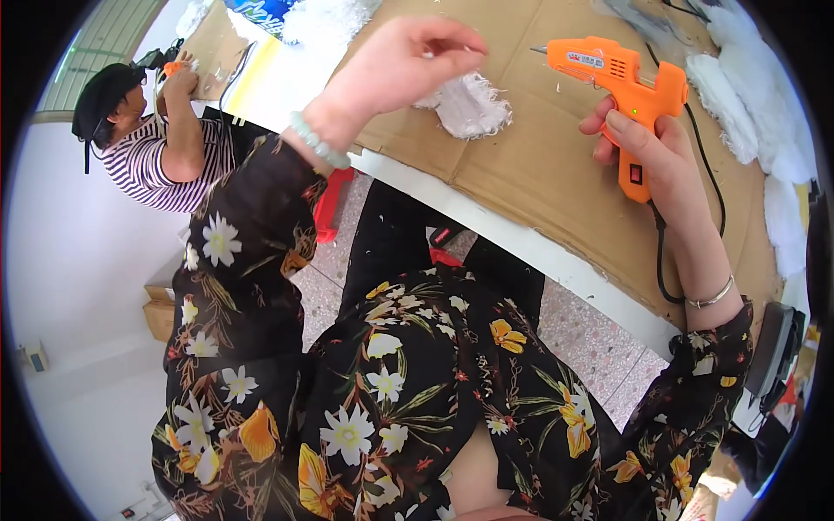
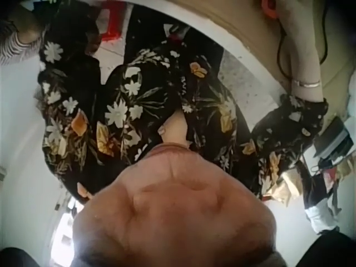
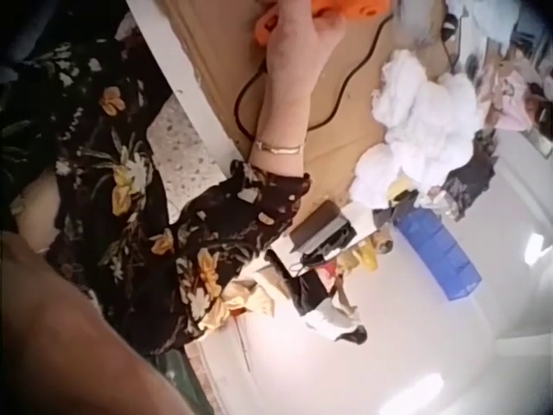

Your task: Apply hot glue to a craft base and attach white fiber material.

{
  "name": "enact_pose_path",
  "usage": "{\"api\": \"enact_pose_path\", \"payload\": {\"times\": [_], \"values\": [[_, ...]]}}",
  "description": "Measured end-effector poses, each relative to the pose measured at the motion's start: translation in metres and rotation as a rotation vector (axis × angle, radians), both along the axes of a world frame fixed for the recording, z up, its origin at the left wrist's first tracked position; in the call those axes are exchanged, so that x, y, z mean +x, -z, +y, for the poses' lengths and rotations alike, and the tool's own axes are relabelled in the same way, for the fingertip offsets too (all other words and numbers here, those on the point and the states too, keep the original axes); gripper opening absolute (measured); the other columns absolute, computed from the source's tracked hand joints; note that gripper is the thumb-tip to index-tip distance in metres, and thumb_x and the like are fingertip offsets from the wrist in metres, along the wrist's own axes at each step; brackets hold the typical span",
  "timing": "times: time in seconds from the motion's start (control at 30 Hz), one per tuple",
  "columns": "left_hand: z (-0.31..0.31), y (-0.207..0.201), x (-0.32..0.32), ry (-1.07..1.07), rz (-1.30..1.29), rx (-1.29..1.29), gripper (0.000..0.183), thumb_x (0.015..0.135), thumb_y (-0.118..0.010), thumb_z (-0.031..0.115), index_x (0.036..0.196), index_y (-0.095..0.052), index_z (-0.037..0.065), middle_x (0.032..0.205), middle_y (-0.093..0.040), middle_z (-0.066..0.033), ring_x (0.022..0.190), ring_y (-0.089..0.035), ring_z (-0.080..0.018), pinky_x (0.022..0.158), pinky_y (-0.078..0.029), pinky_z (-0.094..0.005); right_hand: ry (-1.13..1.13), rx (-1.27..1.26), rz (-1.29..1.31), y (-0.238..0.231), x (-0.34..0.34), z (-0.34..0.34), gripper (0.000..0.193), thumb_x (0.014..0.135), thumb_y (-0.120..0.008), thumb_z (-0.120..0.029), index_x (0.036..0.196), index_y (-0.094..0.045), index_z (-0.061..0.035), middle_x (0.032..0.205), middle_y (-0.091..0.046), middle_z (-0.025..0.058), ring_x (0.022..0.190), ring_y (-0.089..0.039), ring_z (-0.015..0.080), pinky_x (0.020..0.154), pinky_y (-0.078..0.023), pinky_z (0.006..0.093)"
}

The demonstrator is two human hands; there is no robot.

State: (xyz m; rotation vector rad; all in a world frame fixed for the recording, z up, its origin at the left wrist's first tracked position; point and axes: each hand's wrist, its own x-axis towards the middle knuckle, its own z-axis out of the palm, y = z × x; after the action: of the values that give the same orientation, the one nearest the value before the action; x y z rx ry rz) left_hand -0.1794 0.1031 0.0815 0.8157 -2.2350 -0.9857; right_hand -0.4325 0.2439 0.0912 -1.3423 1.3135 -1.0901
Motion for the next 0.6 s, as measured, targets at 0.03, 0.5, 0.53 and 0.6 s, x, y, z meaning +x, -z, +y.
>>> {"api": "enact_pose_path", "payload": {"times": [0.03, 0.5, 0.53, 0.6], "values": [[0.002, -0.001, 0.007, 0.001, 0.0, 0.001, 0.019, 0.084, -0.069, 0.013, 0.1, -0.067, 0.004, 0.078, -0.061, 0.0009, 0.078, -0.055, -0.0068, 0.072, -0.046, -0.0247, -0.001, 0.003, -0.006, 0.0, 0.0, 0.0, 0.03, 0.09, -0.058, -0.03, 0.107, -0.058, -0.0048, 0.096, -0.064, 0.0051, 0.077, -0.055, 0.0073, 0.073, -0.044, 0.0244], [0.055, 0.017, 0.036, 0.035, -0.291, -1.219, 0.019, 0.07, -0.068, 0.013, 0.088, -0.064, 0.013, 0.088, -0.055, 0.0017, 0.095, -0.054, -0.0178, 0.09, -0.042, -0.0438, -0.01, -0.018, -0.018, 0.004, -0.008, 0.0, 0.032, 0.089, -0.059, -0.03, 0.107, -0.058, -0.0033, 0.095, -0.064, 0.0065, 0.075, -0.056, 0.008, 0.071, -0.044, 0.0244], [0.054, 0.018, 0.034, 0.057, -0.312, -1.263, 0.016, 0.071, -0.066, 0.013, 0.087, -0.064, 0.013, 0.088, -0.056, 0.0019, 0.095, -0.054, -0.0172, 0.091, -0.042, -0.0446, -0.003, -0.018, -0.015, 0.004, -0.008, 0.001, 0.032, 0.09, -0.059, -0.03, 0.107, -0.058, -0.0031, 0.095, -0.064, 0.0066, 0.075, -0.056, 0.008, 0.071, -0.044, 0.0244], [0.05, 0.021, 0.032, 0.1, -0.293, -1.272, 0.016, 0.071, -0.066, 0.013, 0.087, -0.063, 0.012, 0.089, -0.056, 0.0021, 0.095, -0.054, -0.0171, 0.091, -0.042, -0.0455, 0.004, -0.008, -0.022, 0.003, -0.008, 0.002, 0.032, 0.089, -0.059, -0.03, 0.107, -0.058, -0.0031, 0.095, -0.064, 0.0064, 0.075, -0.056, 0.008, 0.071, -0.044, 0.0244]]}}
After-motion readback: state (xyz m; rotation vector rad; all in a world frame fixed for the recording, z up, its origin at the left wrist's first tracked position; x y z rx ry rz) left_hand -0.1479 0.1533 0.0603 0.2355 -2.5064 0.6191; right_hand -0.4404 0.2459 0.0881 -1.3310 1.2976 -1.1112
